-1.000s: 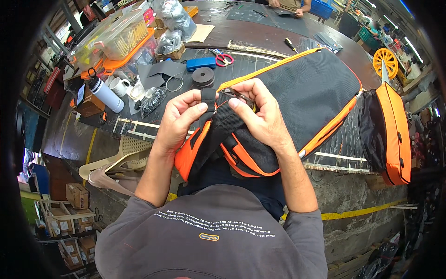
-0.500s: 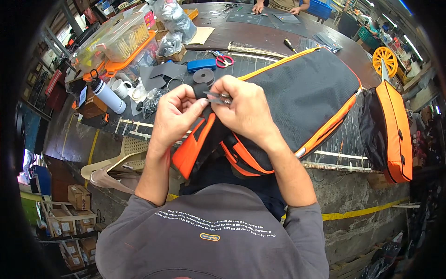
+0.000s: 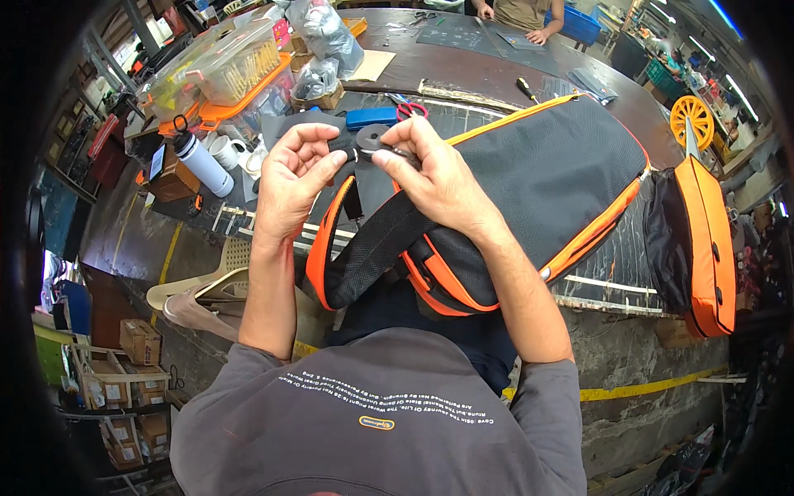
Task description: Assembling, inspecting, and trimming threads on an orange trauma kit bag at a workbench.
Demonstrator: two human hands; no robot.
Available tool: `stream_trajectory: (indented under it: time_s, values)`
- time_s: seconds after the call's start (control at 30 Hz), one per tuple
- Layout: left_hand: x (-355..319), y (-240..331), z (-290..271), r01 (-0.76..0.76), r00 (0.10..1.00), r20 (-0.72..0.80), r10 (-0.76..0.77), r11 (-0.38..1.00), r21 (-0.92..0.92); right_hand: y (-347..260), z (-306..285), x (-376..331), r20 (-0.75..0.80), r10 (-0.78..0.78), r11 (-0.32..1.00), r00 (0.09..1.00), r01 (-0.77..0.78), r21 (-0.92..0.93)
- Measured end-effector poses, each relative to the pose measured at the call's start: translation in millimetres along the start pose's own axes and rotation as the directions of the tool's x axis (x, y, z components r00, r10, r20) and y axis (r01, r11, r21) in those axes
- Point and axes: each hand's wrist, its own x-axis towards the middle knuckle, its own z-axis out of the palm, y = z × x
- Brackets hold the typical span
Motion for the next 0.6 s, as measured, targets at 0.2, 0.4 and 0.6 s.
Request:
stream_trajectory:
  time_s: [0.2,0.4,0.6]
  values:
    - [-1.6,0.3,-2.1,0.003,0.997,0.073,-0.003,1.000,-0.001,-9.7,2.3,-2.0,-0.015,-0.064,0.975,0.998,0.060,-0.212]
    - [-3.9,1.8,-2.5,0.026,0.995,0.097,-0.027,1.000,0.016,-10.9,1.5,0.0,-0.033,-0.125,0.944,0.992,0.109,-0.311]
    - [-1.1,1.9,1.5,0.032,0.996,0.084,-0.035,0.999,0.034,-11.3,3.0,-3.3,-0.001,-0.136,0.946,0.991,0.129,-0.298]
